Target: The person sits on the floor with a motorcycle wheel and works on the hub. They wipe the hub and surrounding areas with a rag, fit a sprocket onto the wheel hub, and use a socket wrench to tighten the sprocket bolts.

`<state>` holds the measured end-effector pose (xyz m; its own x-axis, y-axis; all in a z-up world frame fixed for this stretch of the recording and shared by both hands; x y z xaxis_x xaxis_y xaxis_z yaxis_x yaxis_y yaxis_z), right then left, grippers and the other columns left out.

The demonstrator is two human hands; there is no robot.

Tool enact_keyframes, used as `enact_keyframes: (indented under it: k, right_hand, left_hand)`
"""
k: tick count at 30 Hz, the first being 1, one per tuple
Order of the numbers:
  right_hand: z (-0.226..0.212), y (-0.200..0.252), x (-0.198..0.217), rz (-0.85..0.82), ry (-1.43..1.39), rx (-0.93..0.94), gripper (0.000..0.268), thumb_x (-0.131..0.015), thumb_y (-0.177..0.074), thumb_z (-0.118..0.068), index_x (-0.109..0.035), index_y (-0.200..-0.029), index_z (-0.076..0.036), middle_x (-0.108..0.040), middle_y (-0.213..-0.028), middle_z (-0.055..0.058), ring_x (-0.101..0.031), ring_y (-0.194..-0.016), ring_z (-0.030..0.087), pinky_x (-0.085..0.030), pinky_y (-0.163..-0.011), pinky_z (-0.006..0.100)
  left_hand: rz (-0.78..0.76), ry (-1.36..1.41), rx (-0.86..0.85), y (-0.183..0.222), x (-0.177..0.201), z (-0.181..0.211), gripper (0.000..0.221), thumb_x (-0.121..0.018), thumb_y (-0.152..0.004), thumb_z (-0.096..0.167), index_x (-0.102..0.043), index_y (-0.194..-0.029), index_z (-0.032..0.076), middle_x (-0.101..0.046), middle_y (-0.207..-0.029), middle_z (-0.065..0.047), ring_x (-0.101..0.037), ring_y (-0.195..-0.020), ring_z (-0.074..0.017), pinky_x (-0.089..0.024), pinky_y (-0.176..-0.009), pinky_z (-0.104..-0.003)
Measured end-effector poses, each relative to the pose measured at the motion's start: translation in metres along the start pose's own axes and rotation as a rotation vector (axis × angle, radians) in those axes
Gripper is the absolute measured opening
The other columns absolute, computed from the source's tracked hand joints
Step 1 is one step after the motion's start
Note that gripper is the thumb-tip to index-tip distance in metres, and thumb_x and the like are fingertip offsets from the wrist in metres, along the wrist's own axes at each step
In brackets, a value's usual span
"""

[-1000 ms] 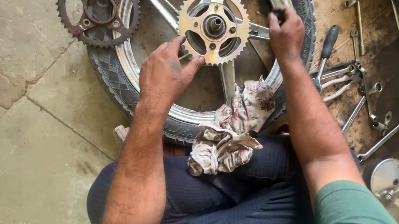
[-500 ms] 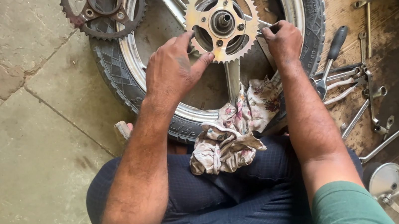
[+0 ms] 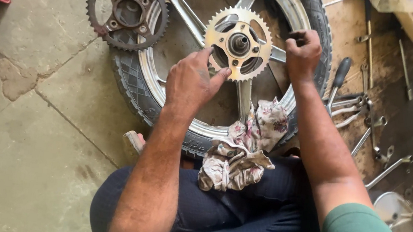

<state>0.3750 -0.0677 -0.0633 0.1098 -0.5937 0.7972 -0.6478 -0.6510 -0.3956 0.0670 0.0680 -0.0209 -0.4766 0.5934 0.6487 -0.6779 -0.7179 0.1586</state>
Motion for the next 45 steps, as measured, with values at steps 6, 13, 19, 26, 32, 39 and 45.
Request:
enact_keyframes:
  k: [6, 13, 19, 26, 32, 39, 45]
  right_hand:
    - [-0.083, -0.02, -0.038, -0.32, -0.199, 0.199, 0.015, -0.071, -0.094, -0.005, -0.074, -0.109, -0.004, -0.066, -0.115, 0.013, -0.071, -0.098, 0.026, -0.062, -0.086, 0.035]
    - [-0.113, -0.019, -0.073, -0.422, -0.033, 0.438, 0.017, -0.078, -0.097, -0.009, -0.077, -0.113, -0.005, -0.068, -0.113, 0.012, -0.071, -0.097, 0.028, -0.059, -0.085, 0.037]
    - [-0.092, -0.024, -0.076, -0.48, -0.112, 0.266, 0.021, -0.085, -0.091, -0.017, -0.076, -0.107, -0.005, -0.071, -0.103, 0.01, -0.072, -0.092, 0.025, -0.058, -0.081, 0.035]
    - [-0.081, -0.018, -0.082, -0.329, 0.009, 0.086, 0.039, -0.093, -0.084, -0.033, -0.07, -0.088, -0.002, -0.071, -0.089, 0.011, -0.07, -0.079, 0.023, -0.056, -0.073, 0.035]
    - [-0.087, -0.012, -0.057, -0.148, -0.08, 0.173, 0.037, -0.091, -0.088, -0.03, -0.071, -0.1, -0.001, -0.067, -0.109, 0.014, -0.06, -0.103, 0.028, -0.051, -0.091, 0.041]
    - [-0.039, -0.008, -0.079, -0.163, -0.222, 0.125, 0.021, -0.057, -0.078, 0.0, -0.072, -0.093, -0.002, -0.06, -0.131, 0.016, -0.052, -0.129, 0.029, -0.045, -0.116, 0.041]
    - [-0.045, -0.005, -0.078, -0.16, -0.328, 0.097, 0.024, -0.051, -0.076, 0.003, -0.071, -0.09, 0.0, -0.056, -0.13, 0.018, -0.05, -0.129, 0.031, -0.042, -0.118, 0.042]
  left_hand:
    - [0.014, 0.0, -0.011, 0.002, 0.004, 0.002, 0.068, -0.078, -0.087, 0.052, -0.062, -0.134, 0.006, -0.073, -0.109, -0.016, -0.071, -0.098, -0.0302, -0.054, -0.092, -0.046]
    - [-0.029, 0.02, 0.029, 0.0, 0.003, -0.002, 0.069, -0.074, -0.086, 0.053, -0.059, -0.134, 0.006, -0.072, -0.106, -0.014, -0.072, -0.093, -0.0254, -0.055, -0.089, -0.043]
    - [0.029, 0.023, -0.02, 0.006, 0.014, 0.006, 0.063, -0.075, -0.088, 0.052, -0.064, -0.128, 0.006, -0.073, -0.106, -0.016, -0.072, -0.099, -0.031, -0.054, -0.091, -0.047]
    - [0.06, 0.043, -0.036, 0.007, 0.018, 0.005, 0.065, -0.076, -0.086, 0.052, -0.063, -0.128, 0.005, -0.072, -0.103, -0.018, -0.072, -0.098, -0.0323, -0.053, -0.09, -0.049]
    - [0.0, 0.035, -0.008, 0.004, 0.013, 0.005, 0.064, -0.075, -0.087, 0.053, -0.063, -0.128, 0.005, -0.072, -0.105, -0.017, -0.072, -0.098, -0.0308, -0.053, -0.092, -0.048]
    - [0.038, 0.037, -0.028, 0.004, 0.014, 0.007, 0.066, -0.075, -0.086, 0.052, -0.062, -0.131, 0.005, -0.073, -0.105, -0.016, -0.072, -0.098, -0.0313, -0.053, -0.09, -0.049]
    - [0.039, 0.026, -0.03, 0.005, 0.013, 0.007, 0.065, -0.076, -0.086, 0.053, -0.063, -0.128, 0.005, -0.073, -0.105, -0.016, -0.072, -0.098, -0.0312, -0.053, -0.09, -0.048]
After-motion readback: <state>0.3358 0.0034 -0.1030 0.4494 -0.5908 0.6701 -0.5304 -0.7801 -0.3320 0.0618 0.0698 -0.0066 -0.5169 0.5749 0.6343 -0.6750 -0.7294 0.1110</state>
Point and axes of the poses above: each hand's wrist, its own y-axis away from the middle knuckle, its own x-axis out of the back of the hand, z = x × y, the point moved 9 cm from there along -y, towards the middle knuckle
